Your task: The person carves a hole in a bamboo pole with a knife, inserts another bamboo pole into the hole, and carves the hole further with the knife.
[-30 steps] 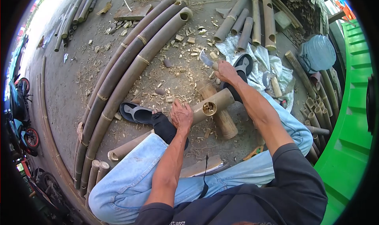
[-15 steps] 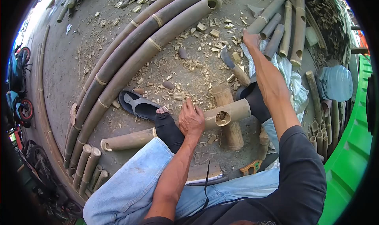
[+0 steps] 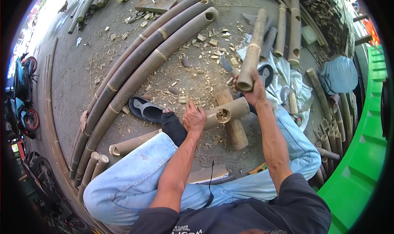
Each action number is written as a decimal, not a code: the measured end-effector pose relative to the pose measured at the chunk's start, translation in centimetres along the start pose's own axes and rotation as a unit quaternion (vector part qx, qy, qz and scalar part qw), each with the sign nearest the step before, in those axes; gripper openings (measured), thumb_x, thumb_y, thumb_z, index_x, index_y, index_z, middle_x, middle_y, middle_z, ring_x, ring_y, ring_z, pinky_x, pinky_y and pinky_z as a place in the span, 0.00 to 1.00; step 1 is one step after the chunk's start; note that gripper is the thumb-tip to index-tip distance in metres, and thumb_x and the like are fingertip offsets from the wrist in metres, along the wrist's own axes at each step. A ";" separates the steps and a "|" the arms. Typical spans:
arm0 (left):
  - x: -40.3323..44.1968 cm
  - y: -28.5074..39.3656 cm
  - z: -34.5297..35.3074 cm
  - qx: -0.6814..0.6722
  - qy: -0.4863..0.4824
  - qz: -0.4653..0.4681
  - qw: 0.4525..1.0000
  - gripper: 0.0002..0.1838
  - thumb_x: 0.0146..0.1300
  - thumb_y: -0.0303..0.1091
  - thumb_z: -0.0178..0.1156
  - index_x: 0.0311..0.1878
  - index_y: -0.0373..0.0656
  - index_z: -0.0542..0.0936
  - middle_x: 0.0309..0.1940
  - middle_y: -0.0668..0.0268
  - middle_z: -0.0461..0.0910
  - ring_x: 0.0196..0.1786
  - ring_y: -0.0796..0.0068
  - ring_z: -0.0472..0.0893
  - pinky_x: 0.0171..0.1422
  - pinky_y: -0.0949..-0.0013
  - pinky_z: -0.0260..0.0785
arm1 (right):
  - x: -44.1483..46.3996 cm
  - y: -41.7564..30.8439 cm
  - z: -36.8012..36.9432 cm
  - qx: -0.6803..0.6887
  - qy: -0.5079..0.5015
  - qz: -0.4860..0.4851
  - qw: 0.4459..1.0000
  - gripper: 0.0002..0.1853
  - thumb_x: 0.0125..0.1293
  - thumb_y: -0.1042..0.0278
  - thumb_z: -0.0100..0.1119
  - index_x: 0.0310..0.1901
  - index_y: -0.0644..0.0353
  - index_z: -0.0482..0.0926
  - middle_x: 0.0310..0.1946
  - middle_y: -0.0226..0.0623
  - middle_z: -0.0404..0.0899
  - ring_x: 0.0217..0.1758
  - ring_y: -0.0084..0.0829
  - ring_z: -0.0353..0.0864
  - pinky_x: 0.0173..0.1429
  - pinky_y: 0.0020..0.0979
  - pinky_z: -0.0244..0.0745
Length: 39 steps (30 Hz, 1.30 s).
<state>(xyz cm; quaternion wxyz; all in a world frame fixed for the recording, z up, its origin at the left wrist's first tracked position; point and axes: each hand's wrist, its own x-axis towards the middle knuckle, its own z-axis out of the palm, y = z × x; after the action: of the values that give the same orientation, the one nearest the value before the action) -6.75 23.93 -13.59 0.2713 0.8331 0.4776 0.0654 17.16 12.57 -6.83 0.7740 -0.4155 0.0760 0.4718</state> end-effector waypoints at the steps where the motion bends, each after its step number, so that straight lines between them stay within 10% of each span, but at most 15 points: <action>1: 0.1 0.0 0.1 0.003 0.007 0.000 1.000 0.26 0.66 0.37 0.60 0.66 0.39 0.72 0.52 0.45 0.81 0.50 0.39 0.84 0.52 0.44 0.77 | -1.2 1.0 -0.9 -0.048 -0.007 -0.014 0.999 0.32 0.76 0.46 0.58 0.61 0.73 0.71 0.46 0.50 0.84 0.44 0.42 0.88 0.48 0.44 0.88; 4: 0.1 -0.2 0.0 -0.011 -0.002 0.026 1.000 0.29 0.63 0.33 0.63 0.66 0.35 0.69 0.54 0.44 0.77 0.58 0.42 0.79 0.61 0.47 0.74 | -8.1 1.6 -0.7 -0.067 -0.011 -0.032 0.997 0.29 0.76 0.49 0.59 0.59 0.73 0.72 0.43 0.49 0.84 0.40 0.40 0.89 0.45 0.42 0.88; 11: -0.7 10.7 -5.2 -0.125 0.104 0.442 0.882 0.53 0.52 0.29 0.76 0.80 0.41 0.58 0.77 0.47 0.62 0.80 0.44 0.62 0.83 0.47 0.56 | -25.4 0.7 2.6 -0.095 -0.075 0.015 0.993 0.31 0.74 0.51 0.60 0.62 0.73 0.69 0.43 0.53 0.84 0.39 0.42 0.89 0.44 0.41 0.87; 16: -0.8 17.2 -10.4 -0.177 0.192 0.587 0.766 0.36 0.48 0.33 0.78 0.63 0.46 0.77 0.75 0.52 0.68 0.76 0.47 0.68 0.82 0.42 0.56 | -31.8 -1.1 5.2 0.051 -0.185 0.083 0.978 0.50 0.71 0.31 0.54 0.75 0.73 0.57 0.40 0.53 0.81 0.37 0.44 0.89 0.38 0.41 0.87; 20: 0.9 20.1 -16.7 -0.310 0.240 0.566 0.725 0.31 0.46 0.35 0.80 0.55 0.41 0.78 0.55 0.54 0.84 0.58 0.57 0.83 0.64 0.54 0.75 | -32.1 -1.8 4.8 -0.236 -0.112 -0.201 0.944 0.37 0.82 0.41 0.44 0.74 0.70 0.64 0.45 0.52 0.85 0.41 0.35 0.89 0.41 0.33 0.87; 22: -1.7 20.2 -22.9 -0.373 0.201 0.413 0.806 0.31 0.50 0.35 0.75 0.57 0.36 0.77 0.42 0.45 0.86 0.45 0.44 0.86 0.50 0.53 0.79 | -31.7 -1.7 3.2 -0.408 0.026 -0.229 0.884 0.31 0.82 0.49 0.51 0.73 0.67 0.68 0.45 0.46 0.86 0.40 0.30 0.88 0.42 0.29 0.85; 25: -2.4 20.1 -28.1 -0.573 0.135 0.359 0.725 0.16 0.54 0.22 0.70 0.46 0.36 0.78 0.33 0.62 0.85 0.32 0.71 0.85 0.37 0.66 0.80 | -30.5 -0.5 -0.3 -0.352 0.108 -0.149 0.918 0.28 0.79 0.53 0.59 0.70 0.64 0.72 0.44 0.43 0.86 0.40 0.27 0.88 0.44 0.28 0.84; 28: -2.3 18.4 -31.4 -0.606 0.094 0.332 0.717 0.11 0.58 0.21 0.68 0.44 0.37 0.79 0.32 0.66 0.83 0.30 0.76 0.84 0.36 0.70 0.81 | -28.4 1.9 -4.2 -0.322 0.152 -0.115 0.927 0.27 0.79 0.55 0.59 0.70 0.64 0.72 0.44 0.43 0.86 0.39 0.28 0.88 0.43 0.28 0.83; 39: -4.7 16.7 -33.3 -0.640 -0.002 0.317 0.700 0.10 0.59 0.27 0.72 0.40 0.36 0.80 0.30 0.63 0.83 0.29 0.70 0.86 0.34 0.64 0.82 | -26.4 5.7 -5.5 -0.517 0.166 -0.099 0.834 0.29 0.73 0.66 0.61 0.71 0.70 0.69 0.39 0.44 0.89 0.34 0.27 0.89 0.34 0.28 0.82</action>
<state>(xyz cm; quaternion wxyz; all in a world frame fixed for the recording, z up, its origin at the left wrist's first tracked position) -8.81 26.42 23.78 0.7032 0.5610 0.0273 0.4360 -0.19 -7.72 -0.17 0.4647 -0.8326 -0.0929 0.2867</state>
